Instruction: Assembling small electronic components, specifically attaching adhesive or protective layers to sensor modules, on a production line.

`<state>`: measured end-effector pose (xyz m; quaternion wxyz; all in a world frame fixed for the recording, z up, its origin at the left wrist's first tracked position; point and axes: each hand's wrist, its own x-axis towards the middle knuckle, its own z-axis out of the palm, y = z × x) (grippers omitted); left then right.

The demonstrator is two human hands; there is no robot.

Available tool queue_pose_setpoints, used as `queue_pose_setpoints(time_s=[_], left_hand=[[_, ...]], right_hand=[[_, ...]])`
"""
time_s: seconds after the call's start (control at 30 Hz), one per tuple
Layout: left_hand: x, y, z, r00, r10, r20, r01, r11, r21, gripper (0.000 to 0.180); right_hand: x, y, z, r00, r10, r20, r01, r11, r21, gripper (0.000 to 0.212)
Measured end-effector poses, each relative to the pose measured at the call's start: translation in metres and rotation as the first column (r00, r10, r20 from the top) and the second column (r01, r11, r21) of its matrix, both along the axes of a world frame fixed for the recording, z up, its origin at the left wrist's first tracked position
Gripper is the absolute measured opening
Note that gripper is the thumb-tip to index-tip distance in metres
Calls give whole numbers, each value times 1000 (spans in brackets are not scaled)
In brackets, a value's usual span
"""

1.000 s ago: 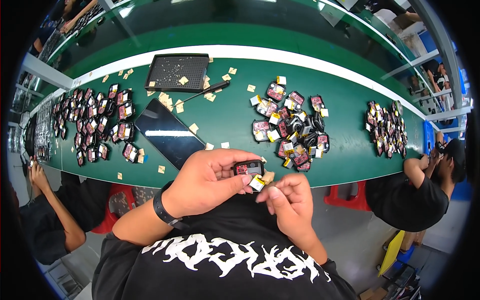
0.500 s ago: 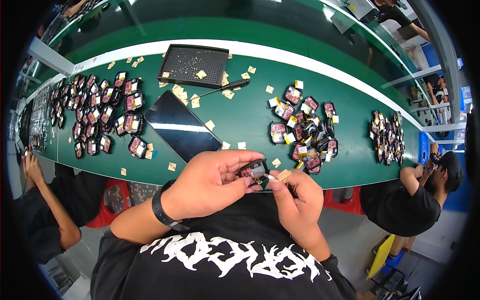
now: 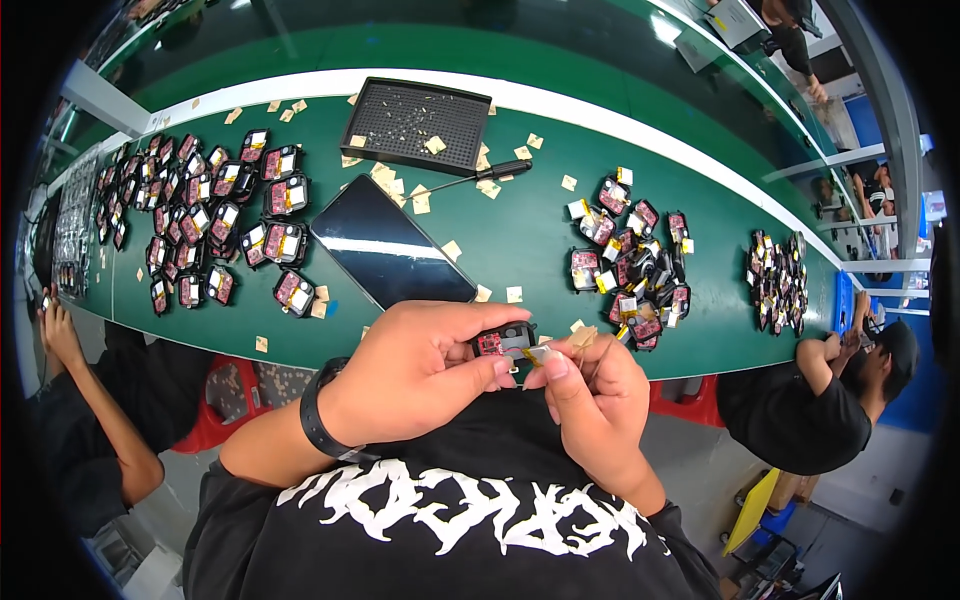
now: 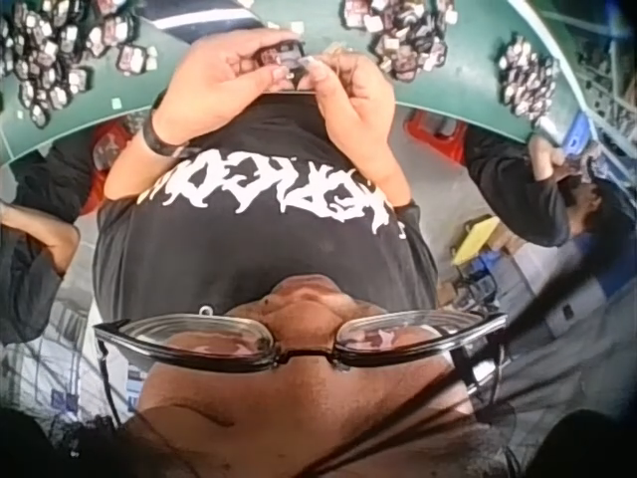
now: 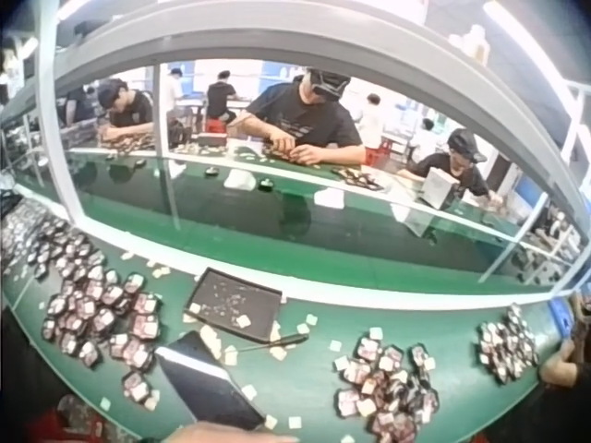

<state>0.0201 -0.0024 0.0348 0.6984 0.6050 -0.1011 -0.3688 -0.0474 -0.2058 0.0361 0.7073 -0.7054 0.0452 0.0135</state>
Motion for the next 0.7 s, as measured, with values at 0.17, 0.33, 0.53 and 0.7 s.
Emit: queue_pose_setpoints(time_s=[0.17, 0.33, 0.53, 0.7], left_hand=[[-1, 6, -4, 998, 55, 7, -55, 998, 14, 37], [1, 9, -5, 996, 84, 5, -84, 995, 48, 35], [2, 11, -8, 990, 92, -108, -95, 995, -22, 35], [6, 11, -9, 959, 82, -271, -103, 993, -65, 34]], right_hand=[[3, 7, -2, 998, 39, -46, -40, 999, -31, 9], [6, 10, -9, 994, 40, -104, -57, 985, -162, 15], [9, 14, -6, 988, 21, -150, -39, 992, -118, 14], [12, 13, 0, 972, 27, -233, -16, 999, 48, 12]])
